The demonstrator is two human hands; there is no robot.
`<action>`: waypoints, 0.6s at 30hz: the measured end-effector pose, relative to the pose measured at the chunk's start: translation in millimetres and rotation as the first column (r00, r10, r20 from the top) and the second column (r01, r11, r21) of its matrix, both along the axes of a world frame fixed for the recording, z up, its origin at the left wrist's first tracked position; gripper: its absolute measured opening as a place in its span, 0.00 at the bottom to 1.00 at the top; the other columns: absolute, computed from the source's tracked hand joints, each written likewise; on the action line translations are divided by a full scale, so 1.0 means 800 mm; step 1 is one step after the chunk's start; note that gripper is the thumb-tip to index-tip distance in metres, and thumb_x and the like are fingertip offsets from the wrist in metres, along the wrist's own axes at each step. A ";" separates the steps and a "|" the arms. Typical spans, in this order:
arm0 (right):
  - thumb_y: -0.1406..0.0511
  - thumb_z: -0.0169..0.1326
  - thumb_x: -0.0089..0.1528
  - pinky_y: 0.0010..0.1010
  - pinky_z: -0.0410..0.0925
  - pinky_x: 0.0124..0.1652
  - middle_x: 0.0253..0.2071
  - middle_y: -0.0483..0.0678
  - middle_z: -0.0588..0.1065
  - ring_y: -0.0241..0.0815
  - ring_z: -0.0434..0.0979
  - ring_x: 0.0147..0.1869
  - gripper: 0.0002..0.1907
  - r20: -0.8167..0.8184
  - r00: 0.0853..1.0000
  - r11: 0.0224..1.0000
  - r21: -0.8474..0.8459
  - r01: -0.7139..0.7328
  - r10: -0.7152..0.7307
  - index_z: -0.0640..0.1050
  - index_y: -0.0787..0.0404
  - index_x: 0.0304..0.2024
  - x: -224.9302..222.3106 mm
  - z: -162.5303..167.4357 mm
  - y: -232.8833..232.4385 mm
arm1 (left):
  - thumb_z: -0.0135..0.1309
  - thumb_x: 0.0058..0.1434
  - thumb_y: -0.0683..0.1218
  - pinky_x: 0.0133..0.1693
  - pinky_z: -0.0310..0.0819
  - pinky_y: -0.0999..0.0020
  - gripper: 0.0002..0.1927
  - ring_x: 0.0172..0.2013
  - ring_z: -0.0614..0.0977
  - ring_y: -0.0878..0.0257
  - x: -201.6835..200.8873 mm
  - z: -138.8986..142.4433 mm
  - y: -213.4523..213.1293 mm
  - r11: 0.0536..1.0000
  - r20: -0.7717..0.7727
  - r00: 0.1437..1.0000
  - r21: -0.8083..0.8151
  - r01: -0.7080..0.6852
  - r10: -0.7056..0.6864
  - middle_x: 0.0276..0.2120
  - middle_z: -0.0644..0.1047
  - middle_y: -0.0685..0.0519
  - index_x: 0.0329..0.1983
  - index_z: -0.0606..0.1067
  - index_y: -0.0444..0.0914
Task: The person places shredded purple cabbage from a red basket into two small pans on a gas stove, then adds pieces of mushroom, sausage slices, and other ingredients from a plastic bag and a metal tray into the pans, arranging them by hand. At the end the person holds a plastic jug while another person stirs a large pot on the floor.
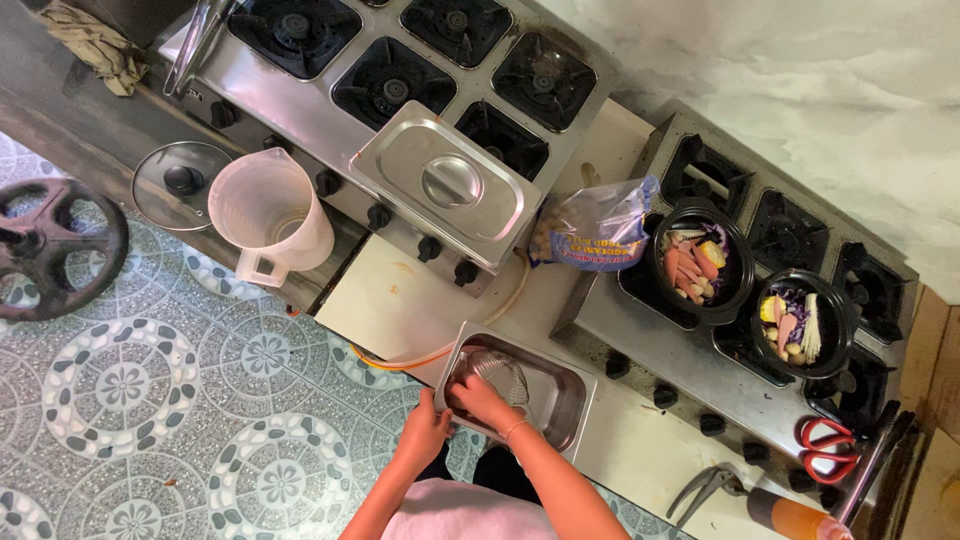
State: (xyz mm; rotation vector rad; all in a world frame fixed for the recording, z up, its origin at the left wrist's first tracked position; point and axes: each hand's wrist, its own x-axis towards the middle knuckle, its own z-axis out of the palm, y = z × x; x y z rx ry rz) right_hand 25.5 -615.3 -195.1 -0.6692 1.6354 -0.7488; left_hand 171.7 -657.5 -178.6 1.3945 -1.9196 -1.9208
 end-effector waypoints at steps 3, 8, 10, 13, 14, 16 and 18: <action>0.57 0.47 0.65 0.42 0.68 0.50 0.46 0.59 0.78 0.56 0.77 0.51 0.19 -0.244 0.965 0.993 -0.035 -0.112 0.100 0.77 0.61 0.52 0.004 0.017 0.009 | 0.52 0.65 0.43 0.31 0.82 0.59 0.16 0.28 0.88 0.54 0.000 0.000 0.000 1.000 -0.037 0.999 0.019 -0.015 0.016 0.27 0.82 0.42 0.51 0.62 0.35; 0.57 0.47 0.65 0.42 0.69 0.48 0.44 0.58 0.79 0.52 0.79 0.48 0.18 -0.234 0.946 0.974 0.017 -0.226 0.223 0.78 0.58 0.50 -0.001 0.051 0.009 | 0.52 0.65 0.43 0.31 0.82 0.60 0.17 0.29 0.88 0.54 0.001 0.004 -0.002 0.999 -0.051 0.998 0.027 -0.020 0.021 0.28 0.82 0.42 0.52 0.61 0.34; 0.60 0.47 0.65 0.48 0.68 0.39 0.39 0.61 0.77 0.57 0.77 0.40 0.16 -0.106 0.976 0.966 0.197 -0.169 0.192 0.78 0.63 0.48 -0.001 0.053 0.008 | 0.52 0.65 0.43 0.32 0.81 0.60 0.18 0.29 0.88 0.54 0.000 0.006 -0.003 0.999 -0.044 0.999 0.030 -0.023 0.025 0.27 0.82 0.42 0.53 0.61 0.35; 0.62 0.49 0.65 0.42 0.67 0.32 0.33 0.56 0.75 0.51 0.74 0.34 0.12 -0.185 0.967 0.984 0.023 -0.175 0.177 0.77 0.64 0.44 0.000 0.039 0.006 | 0.52 0.65 0.43 0.32 0.81 0.60 0.19 0.29 0.88 0.54 -0.001 0.009 -0.003 0.999 -0.031 0.999 0.031 -0.027 0.028 0.27 0.83 0.42 0.54 0.61 0.35; 0.62 0.50 0.66 0.40 0.65 0.31 0.32 0.54 0.74 0.49 0.73 0.32 0.11 -0.229 0.960 0.983 -0.043 -0.176 0.162 0.77 0.64 0.43 0.000 0.031 0.005 | 0.53 0.65 0.43 0.32 0.81 0.60 0.19 0.29 0.88 0.53 -0.001 0.009 -0.003 0.999 -0.034 0.999 0.034 -0.030 0.031 0.27 0.83 0.42 0.55 0.61 0.35; 0.62 0.50 0.66 0.35 0.62 0.28 0.29 0.50 0.71 0.43 0.69 0.30 0.10 -0.185 0.980 0.995 -0.048 -0.086 0.075 0.75 0.63 0.41 -0.005 0.017 0.004 | 0.53 0.65 0.43 0.32 0.81 0.59 0.20 0.29 0.88 0.53 -0.002 0.008 -0.003 0.999 -0.042 0.999 0.020 -0.031 0.032 0.27 0.83 0.42 0.55 0.61 0.35; 0.62 0.51 0.67 0.31 0.59 0.25 0.27 0.46 0.69 0.38 0.66 0.27 0.09 -0.070 0.997 0.999 -0.041 0.007 -0.010 0.74 0.63 0.38 -0.016 0.006 -0.003 | 0.53 0.64 0.44 0.33 0.81 0.59 0.20 0.30 0.89 0.53 -0.001 0.006 -0.003 1.000 -0.053 0.998 -0.007 -0.025 0.024 0.27 0.83 0.42 0.55 0.62 0.34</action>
